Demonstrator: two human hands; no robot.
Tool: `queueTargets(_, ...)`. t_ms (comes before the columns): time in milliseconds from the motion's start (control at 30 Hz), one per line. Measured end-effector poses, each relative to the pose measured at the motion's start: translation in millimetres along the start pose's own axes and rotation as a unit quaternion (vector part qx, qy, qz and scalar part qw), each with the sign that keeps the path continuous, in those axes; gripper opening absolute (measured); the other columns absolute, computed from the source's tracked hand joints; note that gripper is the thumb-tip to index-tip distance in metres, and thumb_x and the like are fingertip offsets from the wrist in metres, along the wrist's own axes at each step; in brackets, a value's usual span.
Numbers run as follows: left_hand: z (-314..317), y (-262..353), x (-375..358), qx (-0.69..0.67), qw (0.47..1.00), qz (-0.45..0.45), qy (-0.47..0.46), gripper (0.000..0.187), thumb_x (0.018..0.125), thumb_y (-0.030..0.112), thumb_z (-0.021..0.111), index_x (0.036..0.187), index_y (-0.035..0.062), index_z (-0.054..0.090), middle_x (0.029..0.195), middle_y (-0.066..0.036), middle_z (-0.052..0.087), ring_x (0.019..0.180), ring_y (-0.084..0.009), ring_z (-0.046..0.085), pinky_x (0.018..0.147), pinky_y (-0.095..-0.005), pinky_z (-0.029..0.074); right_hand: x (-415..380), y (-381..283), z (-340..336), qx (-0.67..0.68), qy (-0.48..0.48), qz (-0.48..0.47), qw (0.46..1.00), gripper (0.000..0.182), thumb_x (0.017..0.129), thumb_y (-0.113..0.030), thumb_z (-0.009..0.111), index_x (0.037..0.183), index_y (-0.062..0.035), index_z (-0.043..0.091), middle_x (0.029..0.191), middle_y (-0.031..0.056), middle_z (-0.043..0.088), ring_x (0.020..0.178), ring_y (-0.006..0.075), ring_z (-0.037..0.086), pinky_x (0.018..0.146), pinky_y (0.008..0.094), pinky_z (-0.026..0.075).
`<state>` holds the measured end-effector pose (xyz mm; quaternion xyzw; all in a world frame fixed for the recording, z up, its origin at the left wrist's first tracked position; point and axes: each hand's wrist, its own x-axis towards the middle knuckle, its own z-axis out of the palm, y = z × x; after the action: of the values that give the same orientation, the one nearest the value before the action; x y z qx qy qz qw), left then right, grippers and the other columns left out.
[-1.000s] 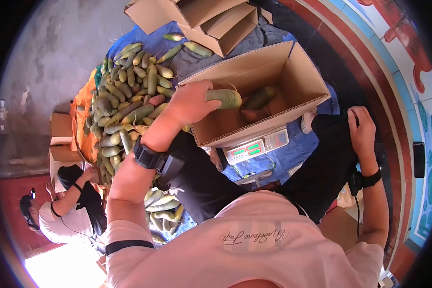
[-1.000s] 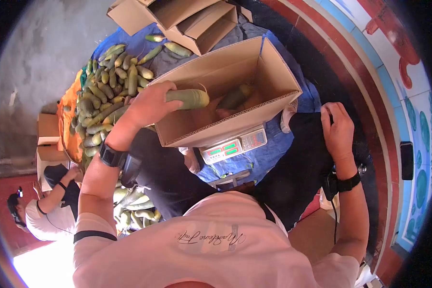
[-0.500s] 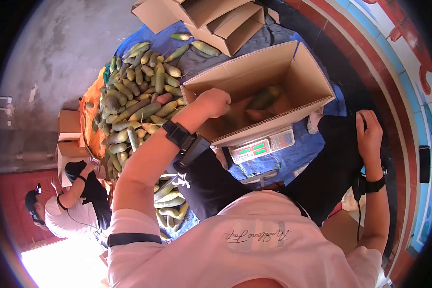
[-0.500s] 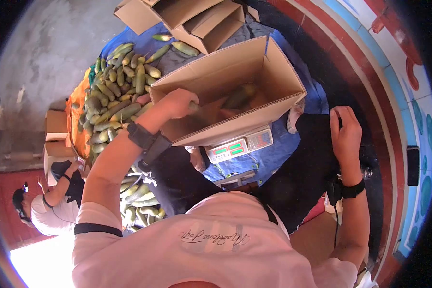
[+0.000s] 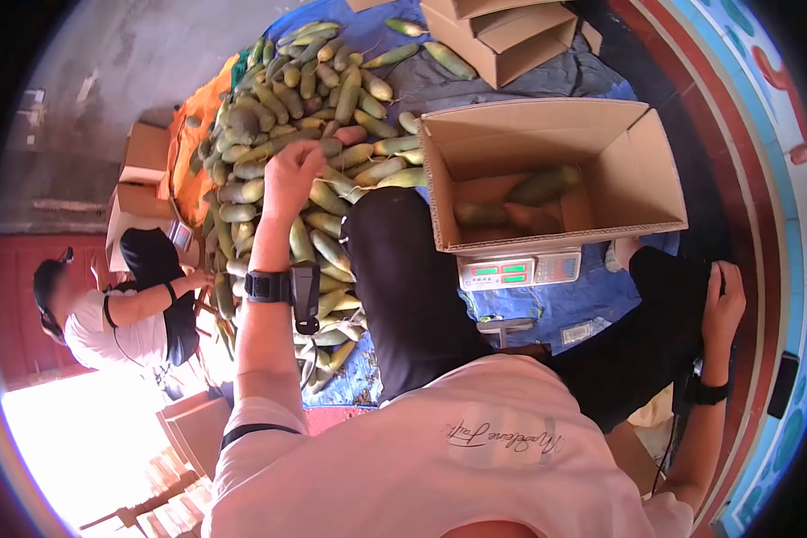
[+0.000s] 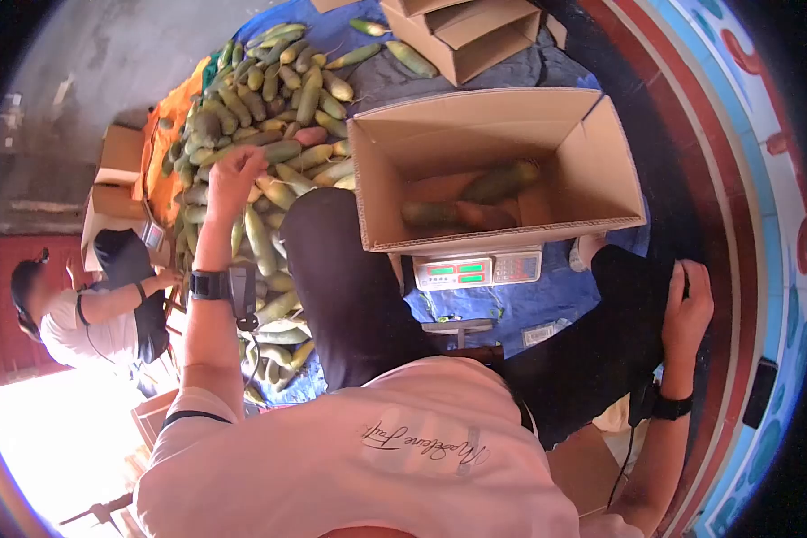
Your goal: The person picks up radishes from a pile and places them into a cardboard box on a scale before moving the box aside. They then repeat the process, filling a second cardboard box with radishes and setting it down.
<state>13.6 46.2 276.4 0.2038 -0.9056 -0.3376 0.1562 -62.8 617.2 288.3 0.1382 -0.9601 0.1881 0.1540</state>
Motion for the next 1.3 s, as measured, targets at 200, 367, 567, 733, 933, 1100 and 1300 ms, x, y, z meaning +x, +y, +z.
queueTargets(200, 27, -215, -64, 0.128, 0.973, -0.192, -0.028, 0.027, 0.076, 0.030, 0.054, 0.084, 0.0065, 0.064, 0.072, -0.014, 0.063, 0.071, -0.0276, 0.062, 0.066, -0.0355, 0.048, 1, 5, 4, -0.030, -0.025, 0.003, 0.999, 0.015, 0.085, -0.009, 0.047, 0.089, 0.0031, 0.054, 0.085, 0.0158, 0.054, 0.079, 0.0308, 0.054, 0.070, 0.0330, 0.042)
queueTargets(367, 100, -369, -131, 0.164, 0.890, -0.398, -0.150, 0.049, 0.065, 0.041, 0.063, 0.091, -0.0003, 0.062, 0.095, -0.020, 0.060, 0.092, -0.0307, 0.058, 0.080, -0.0376, 0.046, 3, 7, 8, -0.049, -0.029, -0.007, 0.998, 0.014, 0.085, -0.009, 0.048, 0.089, 0.0031, 0.054, 0.085, 0.0152, 0.054, 0.079, 0.0307, 0.054, 0.069, 0.0330, 0.042)
queueTargets(567, 138, -318, -160, 0.351, 0.823, -0.195, -0.401, 0.038, 0.078, 0.031, 0.049, 0.107, 0.0068, 0.054, 0.097, -0.016, 0.061, 0.090, -0.0276, 0.059, 0.071, -0.0341, 0.049, 7, -3, 8, -0.042, -0.044, -0.007, 0.998, 0.012, 0.084, -0.008, 0.048, 0.089, 0.0025, 0.053, 0.083, 0.0152, 0.053, 0.077, 0.0311, 0.053, 0.068, 0.0333, 0.042)
queueTargets(733, 148, -295, -170, -0.150, 0.829, -0.499, -0.206, 0.021, 0.081, 0.027, 0.048, 0.081, 0.0062, 0.051, 0.070, -0.010, 0.054, 0.063, -0.0234, 0.053, 0.054, -0.0332, 0.044, 8, -4, 10, -0.058, -0.053, -0.003, 0.997, 0.012, 0.085, -0.008, 0.048, 0.088, 0.0023, 0.053, 0.083, 0.0146, 0.053, 0.076, 0.0302, 0.053, 0.068, 0.0329, 0.042)
queueTargets(933, 115, -227, -162, -0.446, 0.730, -0.518, -0.008, 0.030, 0.086, 0.029, 0.046, 0.062, 0.0097, 0.045, 0.048, 0.000, 0.039, 0.040, -0.0139, 0.038, 0.040, -0.0275, 0.033, 10, -15, 7, -0.043, -0.048, 0.007, 0.998, 0.012, 0.084, -0.008, 0.048, 0.087, 0.0024, 0.053, 0.083, 0.0145, 0.053, 0.076, 0.0294, 0.054, 0.068, 0.0325, 0.043)
queueTargets(1100, 54, -150, -137, -0.568, 0.638, -0.510, 0.098, 0.035, 0.090, 0.036, 0.041, 0.063, 0.0149, 0.037, 0.049, 0.007, 0.027, 0.037, -0.0068, 0.022, 0.037, -0.0218, 0.020, 8, -11, 7, -0.037, -0.038, -0.004, 0.999, 0.012, 0.084, -0.008, 0.048, 0.088, 0.0022, 0.052, 0.084, 0.0146, 0.053, 0.076, 0.0294, 0.054, 0.069, 0.0326, 0.043)
queueTargets(1300, -12, -46, -123, -0.476, 0.800, -0.363, 0.031, 0.037, 0.091, 0.035, 0.040, 0.060, 0.0142, 0.033, 0.050, 0.005, 0.026, 0.039, -0.0062, 0.022, 0.037, -0.0207, 0.020, 6, -10, 5, -0.039, -0.026, -0.006, 0.999, 0.012, 0.084, -0.008, 0.049, 0.088, 0.0023, 0.052, 0.085, 0.0156, 0.053, 0.077, 0.0302, 0.054, 0.069, 0.0328, 0.043)
